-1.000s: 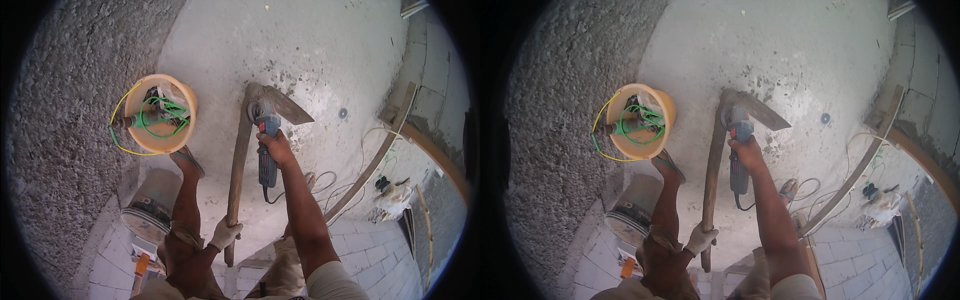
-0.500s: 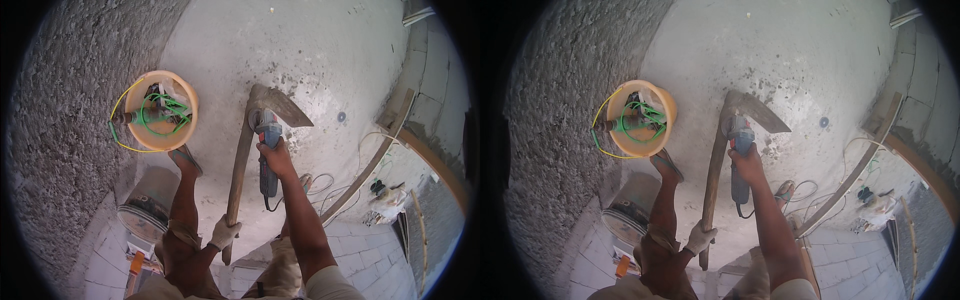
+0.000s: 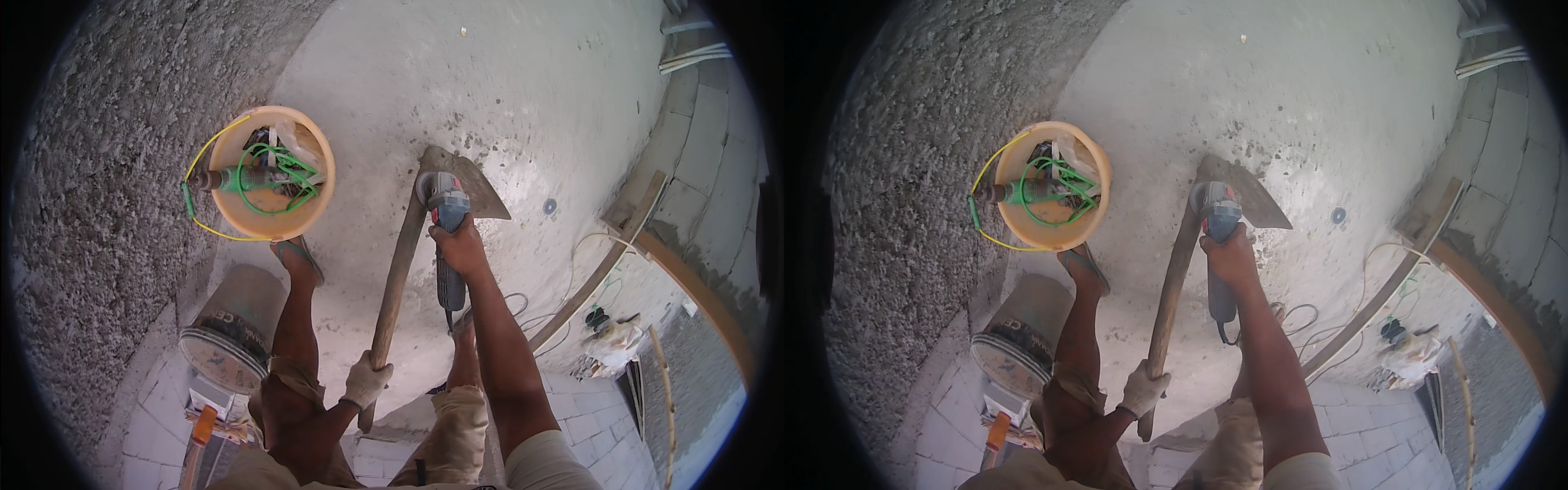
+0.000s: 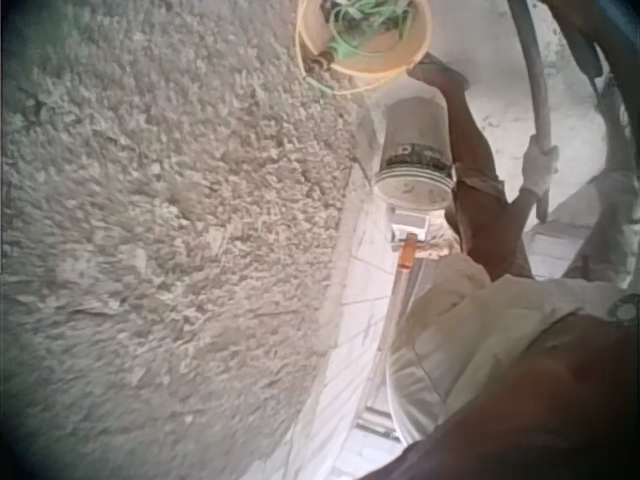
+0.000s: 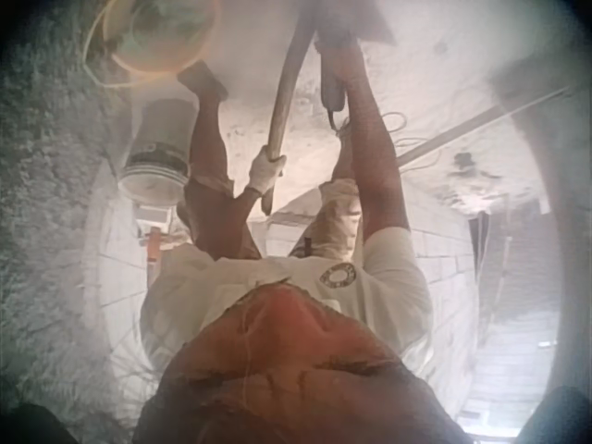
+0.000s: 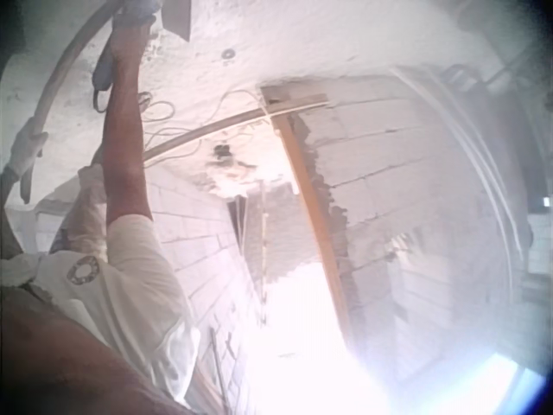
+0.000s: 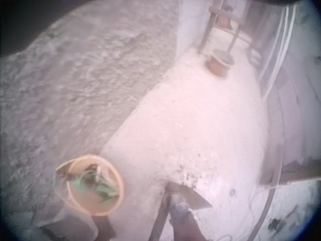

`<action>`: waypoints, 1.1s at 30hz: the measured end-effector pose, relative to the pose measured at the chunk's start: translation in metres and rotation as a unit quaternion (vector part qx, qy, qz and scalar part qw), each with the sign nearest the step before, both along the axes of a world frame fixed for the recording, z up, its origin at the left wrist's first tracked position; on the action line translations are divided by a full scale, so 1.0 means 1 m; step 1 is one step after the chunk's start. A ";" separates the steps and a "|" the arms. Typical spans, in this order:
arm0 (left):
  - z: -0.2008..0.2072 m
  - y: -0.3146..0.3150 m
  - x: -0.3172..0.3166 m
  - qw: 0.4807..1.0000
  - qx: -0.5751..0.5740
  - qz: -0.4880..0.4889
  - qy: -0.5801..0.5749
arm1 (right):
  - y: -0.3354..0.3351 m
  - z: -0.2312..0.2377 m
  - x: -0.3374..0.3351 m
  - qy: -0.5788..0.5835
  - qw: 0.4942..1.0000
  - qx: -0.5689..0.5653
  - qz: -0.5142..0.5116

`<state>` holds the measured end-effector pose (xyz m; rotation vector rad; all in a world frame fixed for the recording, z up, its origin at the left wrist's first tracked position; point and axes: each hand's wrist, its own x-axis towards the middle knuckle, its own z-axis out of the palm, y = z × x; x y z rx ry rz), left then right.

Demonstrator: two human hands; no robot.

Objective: The person uses an angle grinder to grind a section of the concrete floor while holding a pickaxe. They then remove the grinding disc from the angle grinder and place the tool on the floor.

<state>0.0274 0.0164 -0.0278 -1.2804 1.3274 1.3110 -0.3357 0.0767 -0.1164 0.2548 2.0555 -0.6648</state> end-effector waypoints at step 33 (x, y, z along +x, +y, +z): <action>0.009 -0.004 -0.005 1.000 0.005 -0.022 -0.006 | 0.001 -0.020 -0.034 0.003 0.995 0.001 0.102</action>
